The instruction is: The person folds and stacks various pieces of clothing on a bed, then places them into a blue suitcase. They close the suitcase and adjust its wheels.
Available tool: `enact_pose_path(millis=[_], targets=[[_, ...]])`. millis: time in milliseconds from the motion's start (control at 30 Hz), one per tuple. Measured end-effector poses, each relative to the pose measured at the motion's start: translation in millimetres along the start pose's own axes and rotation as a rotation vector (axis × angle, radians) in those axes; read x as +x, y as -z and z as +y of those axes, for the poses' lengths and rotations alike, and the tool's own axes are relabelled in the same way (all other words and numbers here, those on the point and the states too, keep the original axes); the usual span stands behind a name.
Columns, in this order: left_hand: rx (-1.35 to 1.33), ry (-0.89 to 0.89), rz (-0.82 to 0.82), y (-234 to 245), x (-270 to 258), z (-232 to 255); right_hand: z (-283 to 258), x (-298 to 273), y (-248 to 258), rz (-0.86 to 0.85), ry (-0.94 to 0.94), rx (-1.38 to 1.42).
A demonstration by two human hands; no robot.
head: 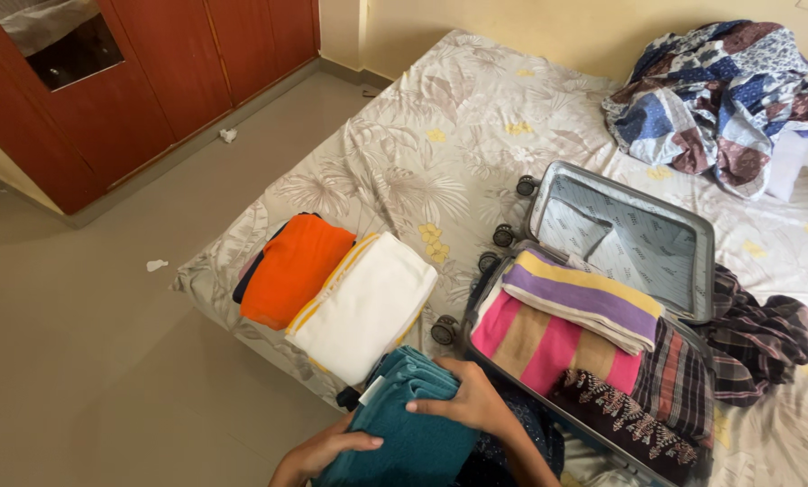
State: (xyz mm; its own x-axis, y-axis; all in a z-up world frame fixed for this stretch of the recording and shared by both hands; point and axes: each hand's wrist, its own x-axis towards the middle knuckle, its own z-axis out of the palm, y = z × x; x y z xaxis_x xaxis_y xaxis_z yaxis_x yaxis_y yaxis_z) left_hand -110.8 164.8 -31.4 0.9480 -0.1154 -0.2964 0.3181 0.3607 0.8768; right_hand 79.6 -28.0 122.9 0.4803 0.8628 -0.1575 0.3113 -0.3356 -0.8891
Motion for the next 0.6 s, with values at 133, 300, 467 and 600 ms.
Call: enact_pose_path(millis=[133,300,467,600], targets=[[-0.051,-0.106,-0.147,44.9,-20.7,-23.2,15.5,18.6,3.5,0.014,0.164,0.073],[0.027,-0.403,-0.06,90.7,-72.1,-35.9,22.6,62.3,25.4,0.125,0.07,0.136],[-0.578,-0.733,0.063,87.4,-46.9,-71.7,4.6,125.5,29.9,0.23,-0.088,0.261],[-0.64,-0.349,0.78,89.3,5.7,-60.6,-16.9,194.2,11.4,0.235,-0.141,0.234]])
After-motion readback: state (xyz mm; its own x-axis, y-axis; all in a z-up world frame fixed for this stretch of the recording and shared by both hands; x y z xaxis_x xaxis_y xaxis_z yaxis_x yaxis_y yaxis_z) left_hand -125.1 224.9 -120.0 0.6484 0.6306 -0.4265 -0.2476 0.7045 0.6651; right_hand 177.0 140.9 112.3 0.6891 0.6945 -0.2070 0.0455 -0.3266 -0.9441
